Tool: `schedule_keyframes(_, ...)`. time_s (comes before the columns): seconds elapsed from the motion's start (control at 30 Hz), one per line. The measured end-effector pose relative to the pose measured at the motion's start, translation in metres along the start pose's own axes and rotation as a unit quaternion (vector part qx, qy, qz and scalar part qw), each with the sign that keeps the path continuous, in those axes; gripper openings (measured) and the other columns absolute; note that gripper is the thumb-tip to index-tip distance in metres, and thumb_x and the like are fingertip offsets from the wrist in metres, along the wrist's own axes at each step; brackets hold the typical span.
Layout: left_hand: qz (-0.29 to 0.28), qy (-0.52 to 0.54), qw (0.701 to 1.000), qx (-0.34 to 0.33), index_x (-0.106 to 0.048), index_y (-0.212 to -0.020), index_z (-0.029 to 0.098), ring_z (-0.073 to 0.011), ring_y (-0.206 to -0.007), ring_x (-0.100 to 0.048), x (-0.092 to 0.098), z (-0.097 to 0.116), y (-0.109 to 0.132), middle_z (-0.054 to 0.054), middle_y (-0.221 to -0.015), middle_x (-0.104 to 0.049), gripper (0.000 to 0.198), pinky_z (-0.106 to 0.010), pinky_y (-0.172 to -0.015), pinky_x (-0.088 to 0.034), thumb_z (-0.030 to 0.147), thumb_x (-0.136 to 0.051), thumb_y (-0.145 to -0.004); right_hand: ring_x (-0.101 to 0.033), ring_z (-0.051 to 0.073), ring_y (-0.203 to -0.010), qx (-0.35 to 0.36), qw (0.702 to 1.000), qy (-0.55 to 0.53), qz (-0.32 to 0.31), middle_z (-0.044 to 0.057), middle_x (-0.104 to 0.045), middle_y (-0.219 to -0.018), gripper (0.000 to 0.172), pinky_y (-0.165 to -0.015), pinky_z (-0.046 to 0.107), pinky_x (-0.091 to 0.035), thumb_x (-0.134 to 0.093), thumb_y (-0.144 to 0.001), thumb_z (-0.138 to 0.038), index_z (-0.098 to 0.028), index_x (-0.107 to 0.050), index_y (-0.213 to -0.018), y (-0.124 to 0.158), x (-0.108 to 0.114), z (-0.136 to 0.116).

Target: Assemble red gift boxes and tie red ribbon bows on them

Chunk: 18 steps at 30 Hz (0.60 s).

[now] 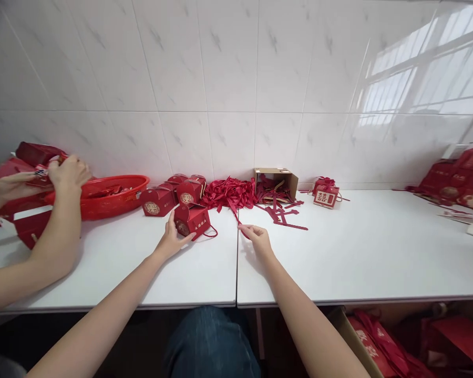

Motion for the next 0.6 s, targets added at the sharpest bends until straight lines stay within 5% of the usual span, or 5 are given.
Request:
schedule_keyframes(0.17, -0.014, 0.0, 1.0, -0.011, 0.006, -0.146, 0.025, -0.0349, -0.127, -0.04, 0.005, 0.018, 0.032, -0.018, -0.137, -0.032, 0.111, -0.048, -0.1, -0.038, 0.049, -0.069, -0.067, -0.055, 0.013, -0.057, 0.001, 0.992, -0.111, 0.051, -0.003, -0.047, -0.046, 0.045, -0.076, 0.033, -0.047, -0.066, -0.07, -0.049, -0.019, -0.046, -0.045, 0.037, 0.031, -0.045)
schedule_keyframes(0.3, -0.042, 0.028, 0.998, -0.042, -0.003, -0.146, 0.026, -0.0337, -0.127, -0.04, 0.008, 0.035, 0.059, -0.017, -0.138, -0.034, 0.107, -0.048, -0.1, -0.038, 0.047, -0.071, -0.066, -0.039, 0.007, -0.044, 0.009, 0.984, -0.158, 0.078, -0.006, -0.039, -0.046, 0.049, -0.06, 0.026, -0.048, -0.065, -0.072, -0.054, -0.019, -0.04, -0.048, 0.05, 0.061, -0.102)
schedule_keyframes(0.43, -0.116, 0.137, 0.981, -0.07, -0.005, -0.145, 0.027, -0.0306, -0.126, -0.041, 0.011, 0.05, 0.081, -0.016, -0.14, -0.033, 0.103, -0.047, -0.101, -0.038, 0.04, -0.072, -0.067, -0.026, 0.004, -0.039, 0.023, 0.977, -0.192, 0.09, -0.007, -0.036, -0.047, 0.047, -0.036, 0.019, -0.027, -0.071, -0.071, -0.046, -0.017, -0.039, -0.051, 0.063, 0.083, -0.166)
schedule_keyframes(0.6, -0.208, 0.261, 0.941, -0.061, -0.006, -0.143, 0.031, -0.0282, -0.119, -0.048, 0.015, 0.065, 0.091, -0.013, -0.139, -0.037, 0.098, -0.047, -0.097, -0.041, 0.024, -0.065, -0.065, -0.03, 0.006, -0.042, 0.114, 0.975, -0.165, 0.101, -0.002, -0.039, -0.048, 0.044, -0.035, 0.019, -0.019, -0.058, -0.078, -0.046, -0.016, -0.048, -0.047, 0.082, 0.099, -0.234)
Point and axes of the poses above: each hand's wrist, its own y-axis away from the middle knuckle, its own x-axis out of the back of the hand, z = x × y, the point moved 2 cm from there along -y, towards the middle knuckle
